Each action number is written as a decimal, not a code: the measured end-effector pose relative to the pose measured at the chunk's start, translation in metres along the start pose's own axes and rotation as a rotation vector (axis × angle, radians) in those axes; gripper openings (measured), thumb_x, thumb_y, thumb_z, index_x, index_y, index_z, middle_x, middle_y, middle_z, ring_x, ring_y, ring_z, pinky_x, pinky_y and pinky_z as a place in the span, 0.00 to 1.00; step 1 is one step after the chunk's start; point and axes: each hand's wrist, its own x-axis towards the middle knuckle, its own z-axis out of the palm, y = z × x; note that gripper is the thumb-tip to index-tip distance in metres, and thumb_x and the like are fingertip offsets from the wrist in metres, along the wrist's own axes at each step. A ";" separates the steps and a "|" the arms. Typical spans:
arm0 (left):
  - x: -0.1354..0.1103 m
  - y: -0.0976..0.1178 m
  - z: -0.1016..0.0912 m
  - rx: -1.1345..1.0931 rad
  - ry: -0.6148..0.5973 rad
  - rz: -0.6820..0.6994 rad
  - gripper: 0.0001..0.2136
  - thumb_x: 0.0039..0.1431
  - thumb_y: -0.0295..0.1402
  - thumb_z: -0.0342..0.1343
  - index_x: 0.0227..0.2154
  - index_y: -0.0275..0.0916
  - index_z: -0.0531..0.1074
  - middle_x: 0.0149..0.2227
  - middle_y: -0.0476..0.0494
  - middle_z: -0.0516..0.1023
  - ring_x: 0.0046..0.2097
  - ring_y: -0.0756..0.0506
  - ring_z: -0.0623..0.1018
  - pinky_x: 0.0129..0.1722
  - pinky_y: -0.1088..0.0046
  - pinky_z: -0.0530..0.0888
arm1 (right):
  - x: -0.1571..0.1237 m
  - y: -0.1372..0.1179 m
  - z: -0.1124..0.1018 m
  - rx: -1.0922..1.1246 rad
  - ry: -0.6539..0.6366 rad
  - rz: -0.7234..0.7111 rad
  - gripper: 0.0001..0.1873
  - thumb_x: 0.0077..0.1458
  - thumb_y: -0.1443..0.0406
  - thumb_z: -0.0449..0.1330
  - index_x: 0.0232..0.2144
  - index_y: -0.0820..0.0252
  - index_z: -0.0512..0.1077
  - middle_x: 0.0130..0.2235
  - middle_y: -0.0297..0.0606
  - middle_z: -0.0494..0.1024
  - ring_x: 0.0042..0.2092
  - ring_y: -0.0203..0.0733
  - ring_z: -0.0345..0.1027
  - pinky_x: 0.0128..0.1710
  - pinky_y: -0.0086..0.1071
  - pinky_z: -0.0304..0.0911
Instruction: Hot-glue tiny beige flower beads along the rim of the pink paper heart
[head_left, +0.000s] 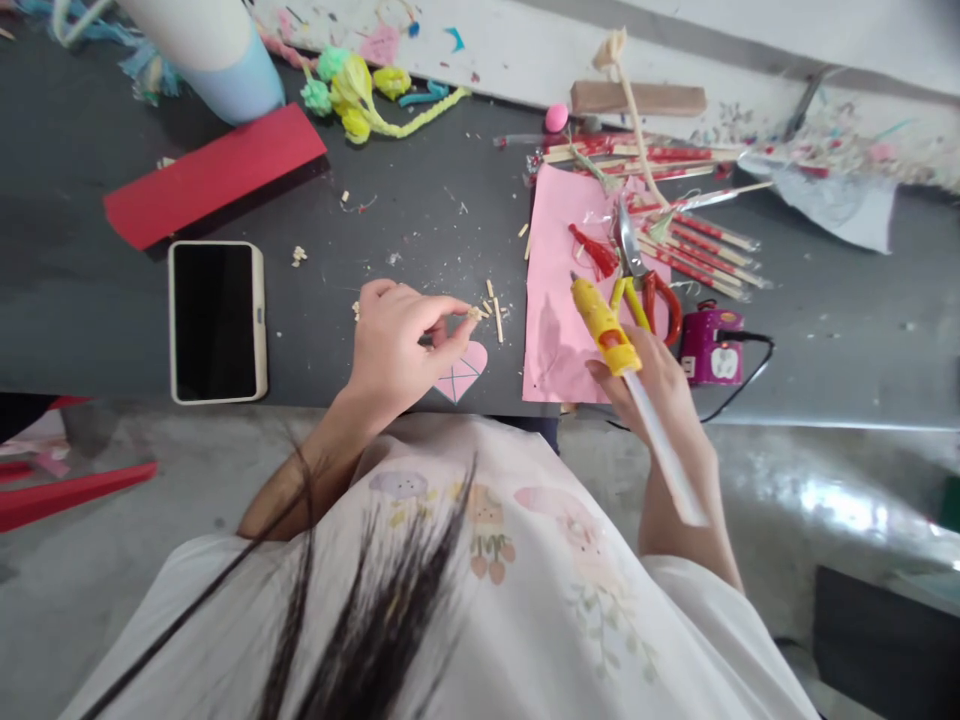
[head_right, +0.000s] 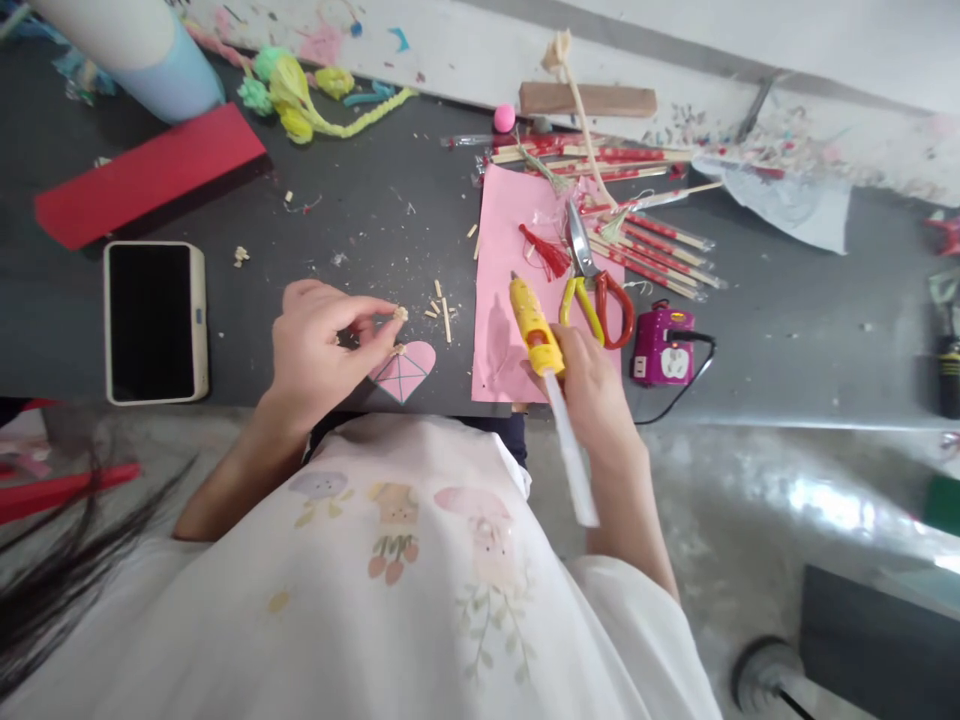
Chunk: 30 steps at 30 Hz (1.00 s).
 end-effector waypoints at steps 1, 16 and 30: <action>-0.001 -0.003 -0.002 0.017 -0.004 -0.004 0.05 0.62 0.38 0.61 0.32 0.46 0.77 0.18 0.57 0.71 0.26 0.49 0.72 0.46 0.62 0.69 | 0.003 0.001 0.001 -0.100 -0.005 -0.053 0.23 0.64 0.51 0.53 0.52 0.60 0.68 0.43 0.50 0.77 0.45 0.56 0.72 0.45 0.49 0.69; -0.015 -0.052 -0.022 0.052 -0.421 0.077 0.08 0.61 0.40 0.57 0.29 0.47 0.79 0.21 0.51 0.75 0.33 0.44 0.74 0.54 0.52 0.63 | 0.010 -0.012 0.010 -0.440 -0.168 -0.038 0.29 0.67 0.51 0.47 0.59 0.67 0.63 0.47 0.59 0.71 0.50 0.64 0.65 0.48 0.54 0.65; -0.018 -0.052 -0.019 0.096 -0.454 0.168 0.12 0.66 0.42 0.53 0.32 0.47 0.79 0.26 0.49 0.79 0.37 0.43 0.77 0.54 0.51 0.66 | 0.033 -0.112 0.048 -0.156 -0.220 -0.227 0.11 0.65 0.63 0.53 0.46 0.59 0.71 0.41 0.47 0.72 0.43 0.53 0.65 0.41 0.43 0.63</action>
